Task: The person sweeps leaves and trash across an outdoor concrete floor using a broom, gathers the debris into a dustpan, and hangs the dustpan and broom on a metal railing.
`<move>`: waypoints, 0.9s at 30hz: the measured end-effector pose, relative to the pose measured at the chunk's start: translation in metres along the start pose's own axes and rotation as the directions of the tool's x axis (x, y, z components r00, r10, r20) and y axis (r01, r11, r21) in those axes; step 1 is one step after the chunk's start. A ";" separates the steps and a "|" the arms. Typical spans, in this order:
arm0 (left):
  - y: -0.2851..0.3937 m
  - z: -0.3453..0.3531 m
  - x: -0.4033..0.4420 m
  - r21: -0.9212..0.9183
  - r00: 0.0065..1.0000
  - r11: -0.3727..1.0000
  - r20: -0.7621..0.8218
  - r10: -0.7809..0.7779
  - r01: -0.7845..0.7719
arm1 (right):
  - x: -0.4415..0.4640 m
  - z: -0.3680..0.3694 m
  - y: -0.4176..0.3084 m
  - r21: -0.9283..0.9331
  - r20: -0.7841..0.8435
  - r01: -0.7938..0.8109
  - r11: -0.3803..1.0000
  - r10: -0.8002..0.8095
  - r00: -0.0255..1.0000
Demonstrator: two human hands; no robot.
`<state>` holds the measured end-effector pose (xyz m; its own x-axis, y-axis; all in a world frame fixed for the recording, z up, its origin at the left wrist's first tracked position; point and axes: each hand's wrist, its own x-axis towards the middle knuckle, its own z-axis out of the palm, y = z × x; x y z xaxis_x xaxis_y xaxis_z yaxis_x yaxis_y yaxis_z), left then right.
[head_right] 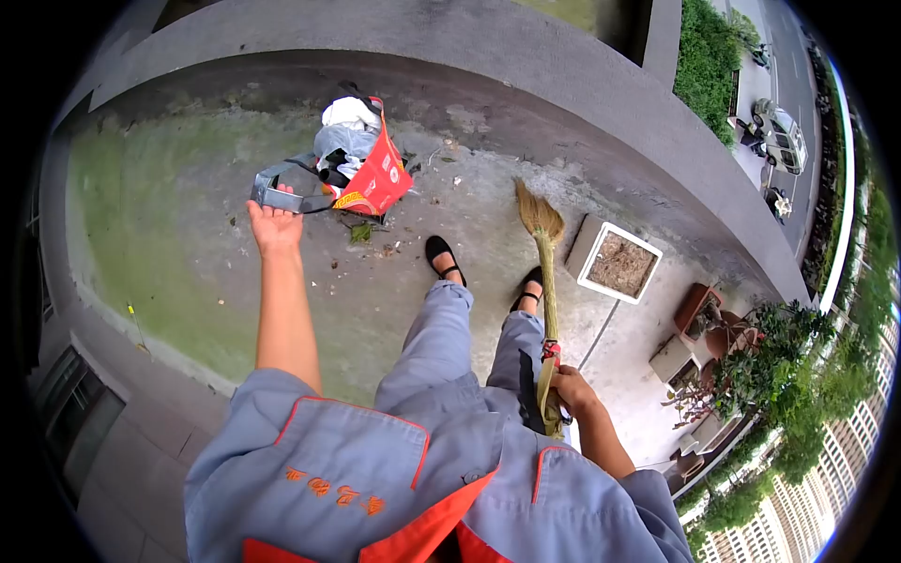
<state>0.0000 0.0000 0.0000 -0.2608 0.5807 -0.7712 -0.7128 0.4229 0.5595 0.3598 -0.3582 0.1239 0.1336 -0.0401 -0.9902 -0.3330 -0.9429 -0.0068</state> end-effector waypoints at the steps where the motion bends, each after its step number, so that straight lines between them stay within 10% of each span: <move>1: 0.001 0.004 0.000 -0.056 0.996 0.998 -0.086 -0.010 0.005 | 0.003 0.004 -0.015 -0.161 -0.170 -0.092 0.983 0.064 0.983; 7: 0.010 -0.055 -0.030 -0.178 0.944 0.983 -0.329 -0.022 -0.039 | 0.014 0.042 -0.014 0.446 0.103 0.052 0.894 -0.109 0.989; 12: 0.010 -0.122 -0.110 -0.220 0.914 0.974 -0.403 -0.034 -0.061 | 0.057 0.073 -0.027 -0.189 -0.007 0.149 0.971 -0.153 0.988; 16: 0.033 -0.177 -0.173 -0.153 0.906 0.984 -0.423 0.014 -0.087 | 0.100 0.147 -0.045 0.210 0.141 0.120 0.970 -0.152 0.978; 21: 0.014 -0.241 -0.244 -0.068 0.859 0.978 -0.494 0.138 -0.196 | 0.075 0.226 -0.065 -0.019 0.143 0.373 0.928 -0.367 0.919; 27: -0.026 -0.301 -0.281 0.035 0.721 0.972 -0.665 0.195 -0.230 | 0.066 0.237 -0.094 -0.660 0.366 0.613 0.435 -0.527 0.767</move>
<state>-0.1036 -0.3835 0.1109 -0.7597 0.0391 -0.6491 -0.6103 0.3018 0.7324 0.1786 -0.1942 0.0262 -0.0633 0.5869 -0.8072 0.5528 -0.6528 -0.5180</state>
